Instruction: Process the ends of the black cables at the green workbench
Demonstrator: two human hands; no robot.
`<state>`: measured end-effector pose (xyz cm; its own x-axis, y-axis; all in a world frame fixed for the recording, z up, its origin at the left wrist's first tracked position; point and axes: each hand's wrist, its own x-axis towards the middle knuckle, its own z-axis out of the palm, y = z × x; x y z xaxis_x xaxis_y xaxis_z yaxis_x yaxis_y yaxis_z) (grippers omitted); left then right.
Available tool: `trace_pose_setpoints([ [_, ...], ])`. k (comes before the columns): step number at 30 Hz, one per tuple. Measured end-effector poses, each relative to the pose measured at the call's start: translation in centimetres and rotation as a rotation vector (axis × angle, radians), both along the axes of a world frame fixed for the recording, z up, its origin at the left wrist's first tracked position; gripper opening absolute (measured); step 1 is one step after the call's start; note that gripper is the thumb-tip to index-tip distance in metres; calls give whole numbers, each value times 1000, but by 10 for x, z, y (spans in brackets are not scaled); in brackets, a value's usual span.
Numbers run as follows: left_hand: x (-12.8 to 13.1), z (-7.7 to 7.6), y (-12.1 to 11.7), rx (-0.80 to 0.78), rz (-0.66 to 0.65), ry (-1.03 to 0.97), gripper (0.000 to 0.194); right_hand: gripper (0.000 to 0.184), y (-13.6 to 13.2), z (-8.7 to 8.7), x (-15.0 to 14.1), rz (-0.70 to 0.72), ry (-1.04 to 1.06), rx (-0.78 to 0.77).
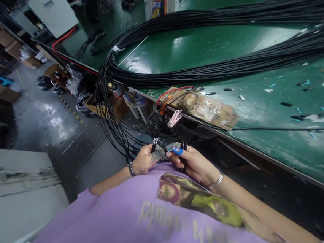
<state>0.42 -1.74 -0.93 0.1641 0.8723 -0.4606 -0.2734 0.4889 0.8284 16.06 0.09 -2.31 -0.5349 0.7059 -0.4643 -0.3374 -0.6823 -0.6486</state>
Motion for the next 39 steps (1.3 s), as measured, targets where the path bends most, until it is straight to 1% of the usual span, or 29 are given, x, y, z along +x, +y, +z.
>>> trace_pose_setpoints([
  [4, -1, -1, 1, 59, -63, 100, 41, 24, 1, 2, 1, -23, -176, 100],
  [8, -3, 0, 1, 134, -137, 218, 40, 16, 1, 6, 2, -5, -405, 310],
  [10, -5, -1, 0, 97, -188, 277, 40, 13, 2, 7, 2, 13, -492, 414],
  [13, -8, -5, -1, 33, -255, 335, 40, 14, 3, 3, 2, 20, -527, 507],
  [15, -8, -5, 0, 59, -232, 308, 40, 17, 4, -2, 2, 21, -522, 537],
  [17, -6, -5, 1, 73, -163, 242, 42, 23, 6, -5, 5, 20, -564, 583],
  [18, -5, -4, 2, 56, -128, 206, 43, 25, 6, -6, 7, 25, -611, 624],
  [21, -4, -1, 3, -50, -85, 124, 45, 30, 6, -3, 15, 60, -785, 820],
  [23, -6, 0, 4, -94, -80, 100, 44, 27, 3, 2, 20, 90, -864, 956],
  [25, -7, 0, 3, -98, -72, 89, 42, 23, -1, 8, 22, 117, -921, 1048],
  [28, -6, -1, 1, -84, -67, 86, 42, 18, -6, 14, 20, 186, -978, 1108],
  [31, -4, -2, 0, -80, -74, 84, 41, 18, -7, 17, 16, 241, -1015, 1133],
  [35, -3, -2, -1, -66, -75, 62, 39, 18, -6, 17, 13, 259, -1042, 1133],
  [39, -4, -1, -1, -75, -80, 70, 37, 18, -6, 15, 12, 245, -1026, 1103],
])
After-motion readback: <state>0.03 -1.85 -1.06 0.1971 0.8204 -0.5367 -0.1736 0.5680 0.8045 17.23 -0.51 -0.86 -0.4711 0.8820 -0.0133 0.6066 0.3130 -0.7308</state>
